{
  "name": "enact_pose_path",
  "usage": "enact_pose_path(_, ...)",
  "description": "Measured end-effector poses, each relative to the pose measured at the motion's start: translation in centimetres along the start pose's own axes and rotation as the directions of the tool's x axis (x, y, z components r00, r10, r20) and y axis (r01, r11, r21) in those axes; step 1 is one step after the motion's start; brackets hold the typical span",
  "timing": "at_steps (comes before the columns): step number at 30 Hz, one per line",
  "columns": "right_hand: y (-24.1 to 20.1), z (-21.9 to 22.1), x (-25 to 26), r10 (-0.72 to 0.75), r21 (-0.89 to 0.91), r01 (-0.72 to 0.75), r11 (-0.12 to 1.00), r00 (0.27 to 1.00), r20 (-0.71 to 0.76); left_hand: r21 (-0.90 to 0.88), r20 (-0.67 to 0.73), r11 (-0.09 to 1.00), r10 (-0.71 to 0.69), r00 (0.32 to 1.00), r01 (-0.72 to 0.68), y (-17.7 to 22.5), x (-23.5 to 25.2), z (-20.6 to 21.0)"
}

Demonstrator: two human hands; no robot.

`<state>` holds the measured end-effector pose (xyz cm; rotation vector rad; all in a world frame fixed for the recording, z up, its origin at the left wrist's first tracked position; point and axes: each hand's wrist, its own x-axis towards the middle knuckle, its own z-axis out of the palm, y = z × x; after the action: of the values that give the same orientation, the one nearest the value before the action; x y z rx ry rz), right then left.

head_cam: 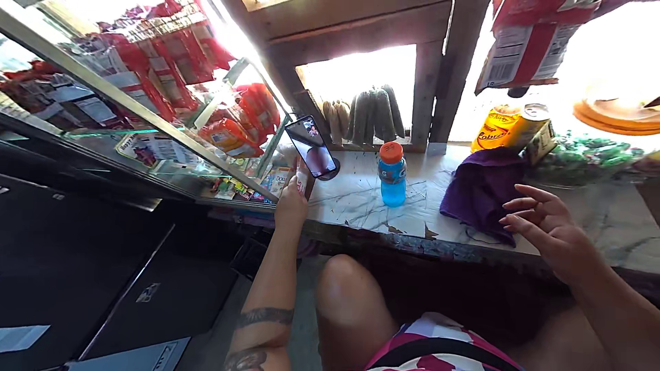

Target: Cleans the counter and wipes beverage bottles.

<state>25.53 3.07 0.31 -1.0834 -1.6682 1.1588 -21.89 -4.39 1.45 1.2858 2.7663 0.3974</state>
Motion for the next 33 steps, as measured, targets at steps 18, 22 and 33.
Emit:
enact_pose_path(18, -2.7, -2.1, 4.7, -0.02, -0.685, 0.127, 0.718, 0.987, 0.162, -0.376, -0.161, 0.586, 0.722, 0.673, -0.718, 9.5, -11.7, -2.7)
enact_pose_path(22, 0.5, 1.8, 7.8, 0.095, -0.787, 0.125, 0.605, 0.969, 0.227, -0.552, -0.129, 0.38, 0.84, 0.526, -0.743, 16.1, -13.0, 0.4)
enact_pose_path(33, 3.5, 1.0, 8.6, 0.12, -0.827, 0.143, 0.543, 0.962, 0.245, -0.638, -0.297, 0.082, 0.891, 0.343, -0.766, 17.5, -12.9, 9.1)
